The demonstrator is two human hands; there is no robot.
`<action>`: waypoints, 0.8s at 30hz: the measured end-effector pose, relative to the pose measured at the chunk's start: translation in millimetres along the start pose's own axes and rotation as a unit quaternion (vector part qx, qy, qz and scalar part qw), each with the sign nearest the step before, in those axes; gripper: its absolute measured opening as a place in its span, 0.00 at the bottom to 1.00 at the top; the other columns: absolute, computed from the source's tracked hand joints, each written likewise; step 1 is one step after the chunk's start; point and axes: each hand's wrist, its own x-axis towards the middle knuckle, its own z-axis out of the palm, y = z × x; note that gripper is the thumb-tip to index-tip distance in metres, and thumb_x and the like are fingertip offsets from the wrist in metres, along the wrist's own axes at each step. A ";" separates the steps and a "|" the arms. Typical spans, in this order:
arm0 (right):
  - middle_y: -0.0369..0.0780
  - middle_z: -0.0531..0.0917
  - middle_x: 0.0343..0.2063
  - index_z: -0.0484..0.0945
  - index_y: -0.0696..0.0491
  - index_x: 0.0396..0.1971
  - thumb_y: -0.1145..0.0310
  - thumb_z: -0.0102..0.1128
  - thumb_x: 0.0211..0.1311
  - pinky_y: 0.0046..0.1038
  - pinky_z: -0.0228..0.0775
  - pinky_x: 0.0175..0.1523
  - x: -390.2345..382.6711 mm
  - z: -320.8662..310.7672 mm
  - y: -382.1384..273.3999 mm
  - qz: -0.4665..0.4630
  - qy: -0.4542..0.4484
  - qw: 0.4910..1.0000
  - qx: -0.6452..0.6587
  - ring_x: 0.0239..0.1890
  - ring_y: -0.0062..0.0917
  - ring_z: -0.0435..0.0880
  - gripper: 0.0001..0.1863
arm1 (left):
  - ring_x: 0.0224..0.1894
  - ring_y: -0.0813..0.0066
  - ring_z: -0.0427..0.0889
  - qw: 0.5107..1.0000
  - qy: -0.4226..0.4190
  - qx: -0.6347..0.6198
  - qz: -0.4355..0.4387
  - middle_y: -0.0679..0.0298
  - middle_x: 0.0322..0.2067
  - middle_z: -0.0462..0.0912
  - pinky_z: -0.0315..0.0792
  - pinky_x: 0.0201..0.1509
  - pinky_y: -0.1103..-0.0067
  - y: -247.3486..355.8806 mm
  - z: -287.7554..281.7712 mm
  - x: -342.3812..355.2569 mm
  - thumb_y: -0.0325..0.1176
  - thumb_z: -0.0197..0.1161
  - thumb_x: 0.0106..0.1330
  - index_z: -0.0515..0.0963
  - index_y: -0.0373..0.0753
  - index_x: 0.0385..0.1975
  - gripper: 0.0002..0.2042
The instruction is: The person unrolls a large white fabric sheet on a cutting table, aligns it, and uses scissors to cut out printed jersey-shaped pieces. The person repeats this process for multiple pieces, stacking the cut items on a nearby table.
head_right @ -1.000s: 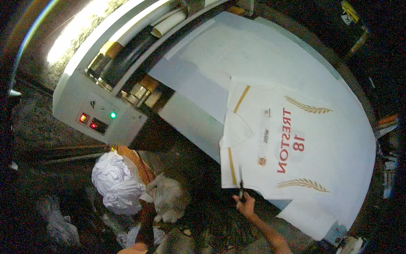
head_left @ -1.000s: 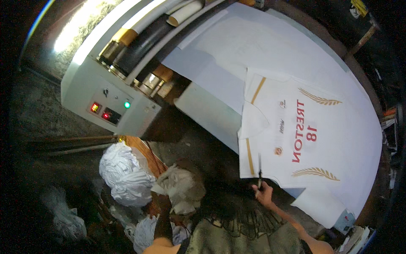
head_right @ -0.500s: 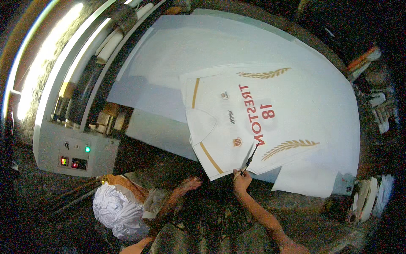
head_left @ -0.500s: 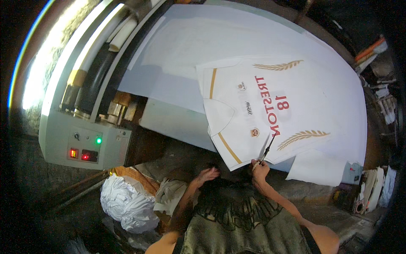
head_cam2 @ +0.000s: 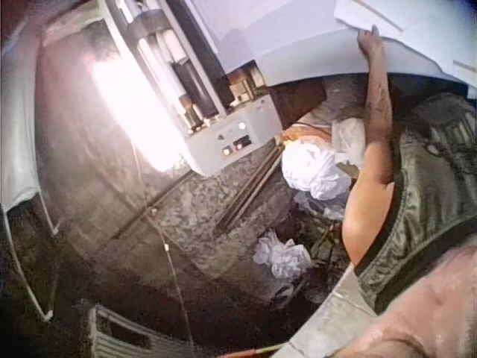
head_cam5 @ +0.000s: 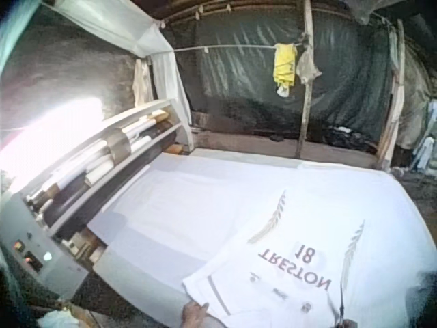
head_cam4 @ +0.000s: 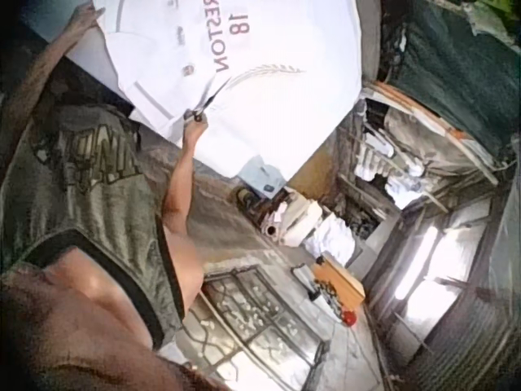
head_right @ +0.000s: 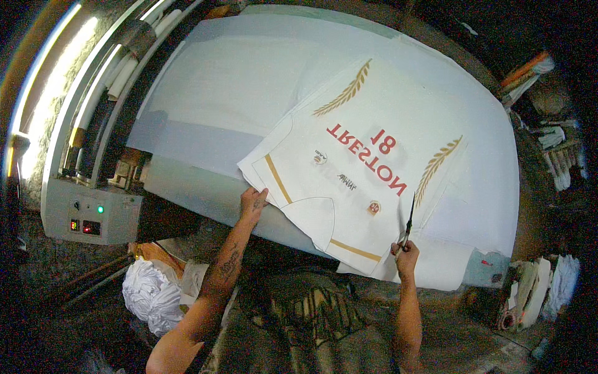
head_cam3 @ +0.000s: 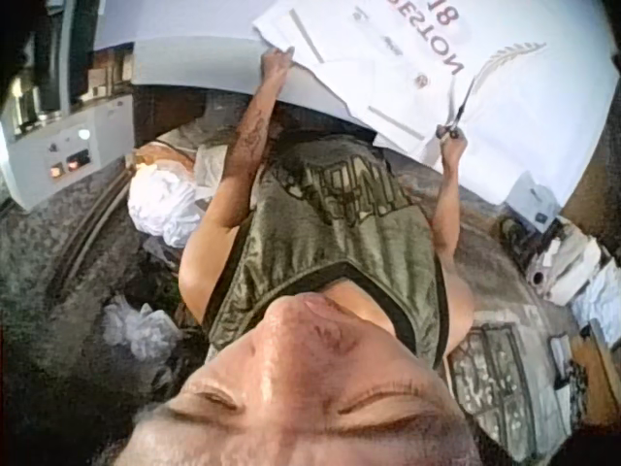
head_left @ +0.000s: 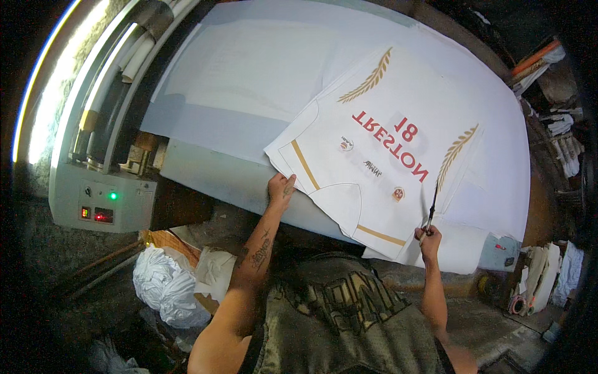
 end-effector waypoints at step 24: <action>0.38 0.74 0.15 0.72 0.60 0.23 0.34 0.54 0.56 0.25 0.70 0.17 -42.3 178.5 -68.4 0.141 -0.616 0.775 0.010 0.12 0.21 0.75 0.35 | 0.23 0.79 0.78 1.000 0.011 -0.009 -0.021 0.63 0.24 0.79 0.74 0.28 0.84 -2.0 13.0 -48.6 0.24 0.61 0.62 0.76 0.30 0.34 0.05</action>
